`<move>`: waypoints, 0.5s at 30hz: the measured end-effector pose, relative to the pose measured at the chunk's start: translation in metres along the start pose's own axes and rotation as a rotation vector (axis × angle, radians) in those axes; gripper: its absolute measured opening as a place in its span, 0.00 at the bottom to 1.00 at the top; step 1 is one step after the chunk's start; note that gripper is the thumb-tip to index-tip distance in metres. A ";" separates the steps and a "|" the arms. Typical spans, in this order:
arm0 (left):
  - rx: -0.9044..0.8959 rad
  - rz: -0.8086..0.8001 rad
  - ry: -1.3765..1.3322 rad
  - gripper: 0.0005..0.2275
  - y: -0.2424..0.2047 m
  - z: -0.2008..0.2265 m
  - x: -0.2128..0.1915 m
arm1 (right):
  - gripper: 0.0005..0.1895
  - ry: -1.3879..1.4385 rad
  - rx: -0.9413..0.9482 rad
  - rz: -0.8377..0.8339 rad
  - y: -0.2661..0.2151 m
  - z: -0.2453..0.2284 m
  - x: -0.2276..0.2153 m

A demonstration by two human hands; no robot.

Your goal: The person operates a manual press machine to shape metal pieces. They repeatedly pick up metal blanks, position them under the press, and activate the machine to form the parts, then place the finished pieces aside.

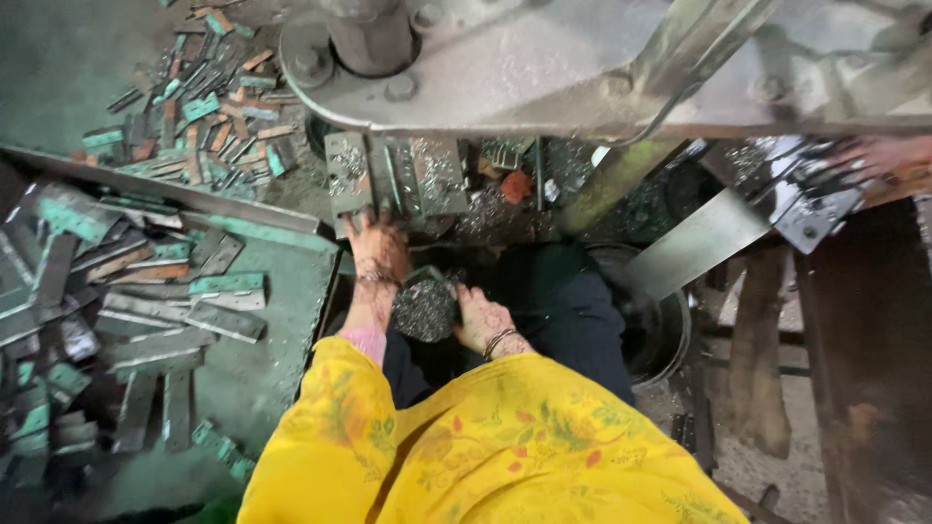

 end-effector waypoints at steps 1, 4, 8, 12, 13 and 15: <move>0.015 0.001 -0.051 0.14 -0.018 -0.001 0.004 | 0.42 0.009 -0.002 0.007 -0.002 -0.002 -0.001; 0.111 0.209 0.003 0.12 -0.055 0.003 -0.005 | 0.40 0.012 -0.017 0.016 -0.002 -0.005 -0.002; 0.161 0.310 0.056 0.12 -0.062 0.004 -0.006 | 0.39 -0.008 -0.019 0.026 -0.001 -0.001 0.003; 0.194 0.371 0.054 0.11 -0.059 0.012 -0.024 | 0.37 -0.017 -0.023 0.072 -0.003 0.001 0.006; 0.203 0.378 0.038 0.10 -0.059 0.016 -0.032 | 0.37 -0.019 -0.024 0.083 -0.002 0.002 0.004; 0.230 0.392 -0.022 0.11 -0.066 0.026 -0.053 | 0.36 -0.019 -0.032 0.092 -0.001 0.003 0.001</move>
Point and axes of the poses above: each hand's wrist, its own y-axis towards the middle knuckle, its own x-axis out of the palm, z = x × y, the point moved 10 cm from there along y, towards the middle knuckle, and after that the axes turned 7 degrees about -y, right-handed, at the moved point
